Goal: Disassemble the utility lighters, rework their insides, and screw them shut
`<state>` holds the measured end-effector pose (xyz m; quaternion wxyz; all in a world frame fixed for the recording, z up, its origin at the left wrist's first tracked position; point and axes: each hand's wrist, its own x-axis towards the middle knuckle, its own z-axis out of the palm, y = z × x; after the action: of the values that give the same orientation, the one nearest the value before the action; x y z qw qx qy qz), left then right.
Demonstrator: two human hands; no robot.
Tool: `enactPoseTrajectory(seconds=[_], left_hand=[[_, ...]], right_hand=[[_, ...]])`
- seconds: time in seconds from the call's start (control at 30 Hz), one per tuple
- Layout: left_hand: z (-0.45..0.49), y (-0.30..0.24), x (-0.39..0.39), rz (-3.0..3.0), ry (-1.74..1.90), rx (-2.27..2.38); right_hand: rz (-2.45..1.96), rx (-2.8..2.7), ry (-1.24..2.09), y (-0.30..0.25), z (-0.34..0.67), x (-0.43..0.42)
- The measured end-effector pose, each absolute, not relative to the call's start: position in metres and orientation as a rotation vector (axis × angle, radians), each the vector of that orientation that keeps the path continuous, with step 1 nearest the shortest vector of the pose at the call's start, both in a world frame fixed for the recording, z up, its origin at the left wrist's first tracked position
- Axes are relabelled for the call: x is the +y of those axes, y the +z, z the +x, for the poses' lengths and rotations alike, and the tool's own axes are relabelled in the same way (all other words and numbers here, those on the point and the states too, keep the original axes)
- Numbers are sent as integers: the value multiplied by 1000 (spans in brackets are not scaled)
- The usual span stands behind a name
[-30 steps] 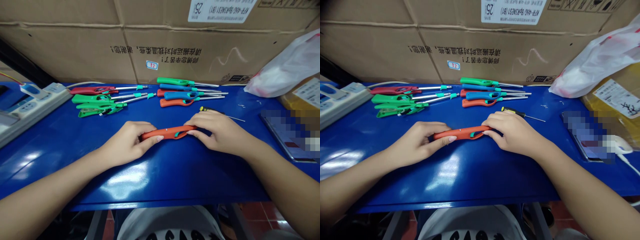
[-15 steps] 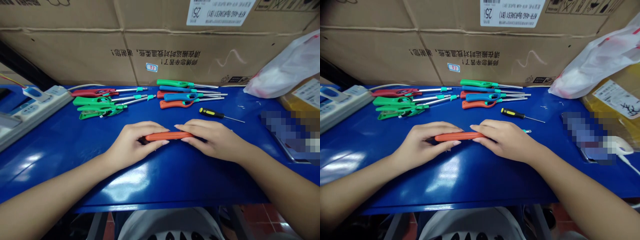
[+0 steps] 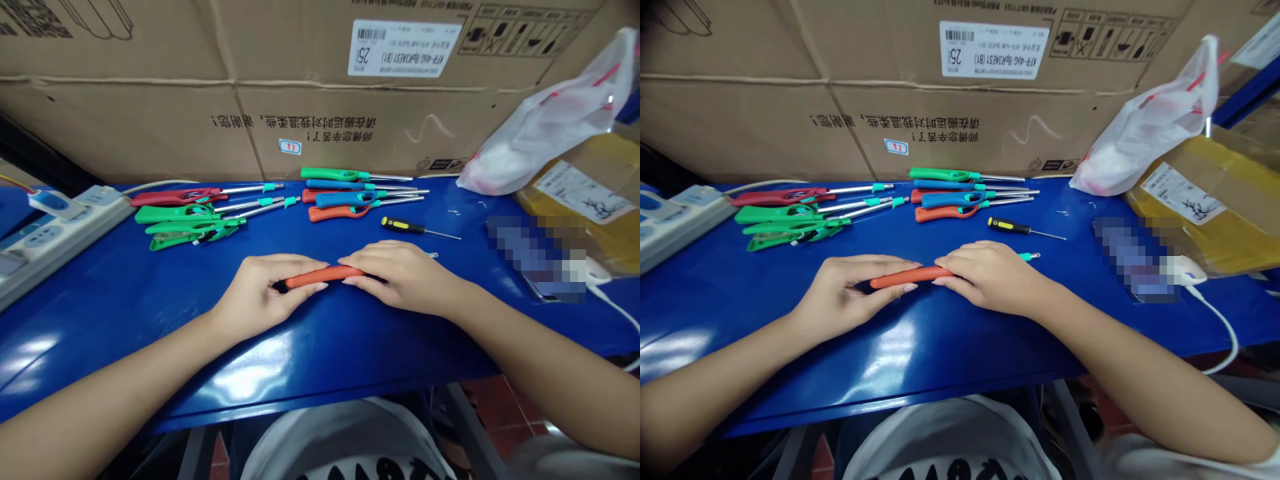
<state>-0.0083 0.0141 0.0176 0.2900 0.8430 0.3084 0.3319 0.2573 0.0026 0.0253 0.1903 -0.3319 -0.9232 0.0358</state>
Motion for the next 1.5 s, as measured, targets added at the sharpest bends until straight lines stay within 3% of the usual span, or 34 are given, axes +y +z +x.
enactPoseTrajectory(seconds=[0.13, 0.43, 0.67, 0.87, 1.1, 1.5], left_hand=[[-12, 25, 20, 2298, 822, 858], [-20, 21, 31, 2438, 792, 671], [-25, 19, 37, 2475, 836, 565], [-27, 19, 42, 2530, 895, 515], [-27, 18, 40, 2570, 894, 500], [-20, 13, 34, 2397, 872, 636]], right_hand=[[-1081, -2687, 21, 32, 266, 8], [-1011, -2583, 395, 25, 277, 14], [-848, -2562, 174, 15, 279, 16], [-987, -2522, 127, 14, 283, 16], [-1010, -2547, -254, 13, 287, 15], [-1072, -2583, -2, 13, 279, 12]])
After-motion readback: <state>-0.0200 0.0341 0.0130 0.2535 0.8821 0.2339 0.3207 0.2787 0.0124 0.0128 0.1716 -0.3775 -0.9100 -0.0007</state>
